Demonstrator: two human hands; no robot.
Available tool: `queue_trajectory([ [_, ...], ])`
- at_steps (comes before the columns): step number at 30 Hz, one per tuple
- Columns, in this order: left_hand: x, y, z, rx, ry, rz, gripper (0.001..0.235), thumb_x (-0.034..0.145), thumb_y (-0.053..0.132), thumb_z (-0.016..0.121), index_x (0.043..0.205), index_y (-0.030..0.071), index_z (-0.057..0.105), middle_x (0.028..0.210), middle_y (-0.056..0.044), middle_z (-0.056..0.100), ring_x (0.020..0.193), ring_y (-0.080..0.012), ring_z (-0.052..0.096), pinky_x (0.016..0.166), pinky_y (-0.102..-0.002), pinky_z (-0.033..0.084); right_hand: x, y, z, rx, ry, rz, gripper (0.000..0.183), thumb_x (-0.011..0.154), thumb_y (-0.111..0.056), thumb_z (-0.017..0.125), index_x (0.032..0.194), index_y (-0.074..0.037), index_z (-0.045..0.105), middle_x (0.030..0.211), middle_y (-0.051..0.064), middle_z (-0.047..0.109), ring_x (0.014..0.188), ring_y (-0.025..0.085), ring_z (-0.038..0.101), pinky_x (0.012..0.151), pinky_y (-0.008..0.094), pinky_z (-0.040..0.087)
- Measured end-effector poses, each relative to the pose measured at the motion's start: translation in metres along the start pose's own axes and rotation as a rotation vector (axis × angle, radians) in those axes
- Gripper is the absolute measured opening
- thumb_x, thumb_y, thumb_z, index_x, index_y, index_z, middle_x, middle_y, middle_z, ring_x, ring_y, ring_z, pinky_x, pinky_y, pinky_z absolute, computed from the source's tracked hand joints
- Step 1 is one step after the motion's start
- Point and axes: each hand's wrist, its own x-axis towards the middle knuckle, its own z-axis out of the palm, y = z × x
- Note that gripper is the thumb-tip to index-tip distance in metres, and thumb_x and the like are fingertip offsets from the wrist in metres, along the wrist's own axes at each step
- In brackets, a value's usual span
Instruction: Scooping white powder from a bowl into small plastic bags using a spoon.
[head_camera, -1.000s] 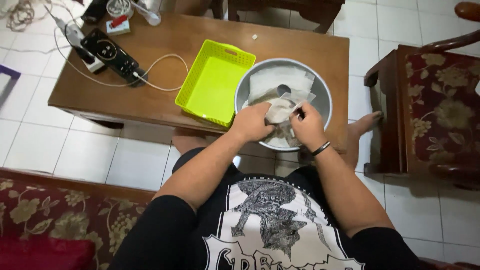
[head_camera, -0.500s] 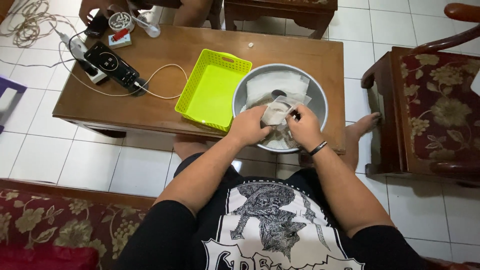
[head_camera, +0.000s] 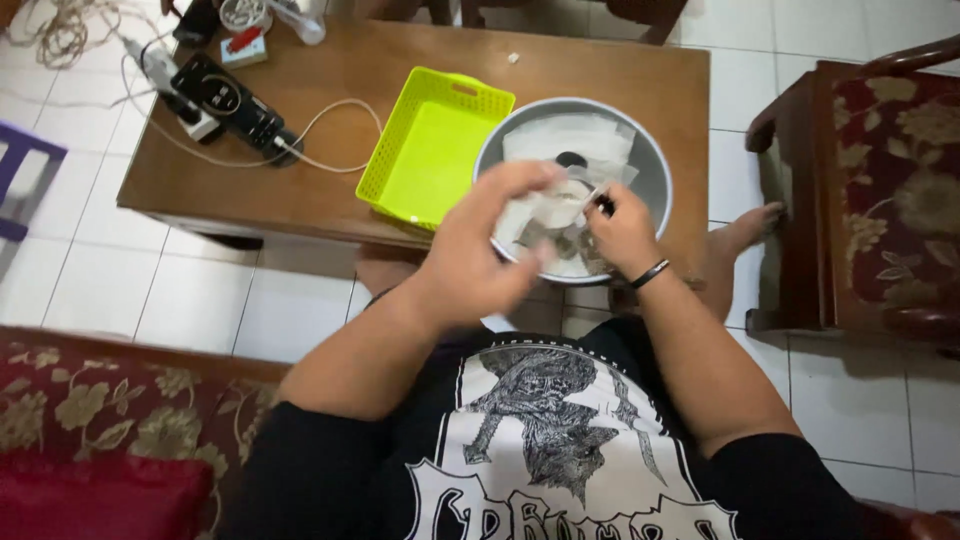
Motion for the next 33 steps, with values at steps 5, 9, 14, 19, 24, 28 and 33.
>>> queue_trajectory([
  [5, 0.022, 0.122, -0.023, -0.538, -0.816, 0.218, 0.045, 0.115, 0.036, 0.039, 0.151, 0.009, 0.044, 0.159, -0.011, 0.052, 0.157, -0.0317, 0.059, 0.144, -0.049, 0.055, -0.01, 0.0, -0.002, 0.042, -0.01, -0.044, 0.016, 0.095, -0.025, 0.062, 0.087, -0.012, 0.058, 0.083, 0.005, 0.061, 0.079, 0.023, 0.053, 0.07, 0.039, 0.04],
  [9, 0.023, 0.136, -0.019, -0.711, -1.063, 0.114, 0.059, 0.112, 0.042, 0.035, 0.157, 0.004, 0.039, 0.165, -0.019, 0.051, 0.163, -0.0324, 0.055, 0.151, -0.049, 0.049, -0.007, 0.003, -0.004, 0.053, 0.03, -0.034, 0.019, 0.096, -0.029, 0.072, 0.093, -0.01, 0.07, 0.08, 0.013, 0.067, 0.084, 0.032, 0.068, 0.075, 0.045, 0.053],
  [14, 0.002, 0.121, 0.0, -0.691, -0.822, 0.261, 0.051, 0.111, 0.037, 0.039, 0.156, 0.011, 0.04, 0.158, -0.017, 0.051, 0.153, -0.0324, 0.057, 0.14, -0.049, 0.052, -0.004, 0.011, 0.002, 0.008, 0.034, -0.021, 0.02, 0.094, -0.028, 0.073, 0.093, -0.009, 0.069, 0.08, 0.017, 0.067, 0.087, 0.038, 0.068, 0.075, 0.05, 0.052],
  [19, -0.006, 0.103, 0.016, -0.647, -0.586, 0.417, 0.046, 0.11, 0.031, 0.044, 0.155, 0.018, 0.04, 0.151, -0.015, 0.052, 0.143, -0.0324, 0.059, 0.129, -0.05, 0.055, -0.006, 0.009, 0.002, 0.049, 0.041, -0.046, 0.018, 0.093, -0.023, 0.07, 0.091, -0.005, 0.068, 0.077, 0.019, 0.066, 0.082, 0.038, 0.068, 0.073, 0.051, 0.051],
  [24, 0.017, -0.002, 0.023, -0.454, -0.077, 0.422, 0.037, 0.087, 0.012, 0.074, 0.12, -0.001, 0.062, 0.115, -0.021, 0.066, 0.107, -0.0385, 0.066, 0.096, -0.049, 0.055, -0.01, 0.007, 0.003, 0.033, 0.046, -0.141, 0.025, 0.094, -0.027, 0.063, 0.09, -0.003, 0.062, 0.081, 0.024, 0.063, 0.091, 0.048, 0.065, 0.074, 0.057, 0.047],
  [28, -0.011, -0.116, 0.018, -0.044, 0.266, 0.0, 0.04, 0.092, 0.006, 0.066, 0.131, 0.007, 0.059, 0.116, -0.011, 0.062, 0.103, -0.0266, 0.067, 0.09, -0.038, 0.06, 0.002, 0.005, 0.004, 0.018, 0.016, -0.031, 0.017, 0.091, -0.029, 0.073, 0.092, -0.012, 0.07, 0.08, 0.012, 0.07, 0.09, 0.036, 0.071, 0.079, 0.047, 0.056],
  [33, -0.025, -0.152, 0.024, 0.014, -0.121, -0.395, 0.117, 0.07, 0.047, 0.093, 0.155, 0.001, 0.028, 0.145, -0.035, 0.046, 0.137, -0.0499, 0.048, 0.116, -0.054, 0.045, -0.002, -0.005, -0.001, 0.05, -0.004, 0.014, 0.015, 0.091, -0.027, 0.072, 0.098, -0.013, 0.072, 0.089, 0.014, 0.073, 0.094, 0.033, 0.072, 0.083, 0.044, 0.056],
])
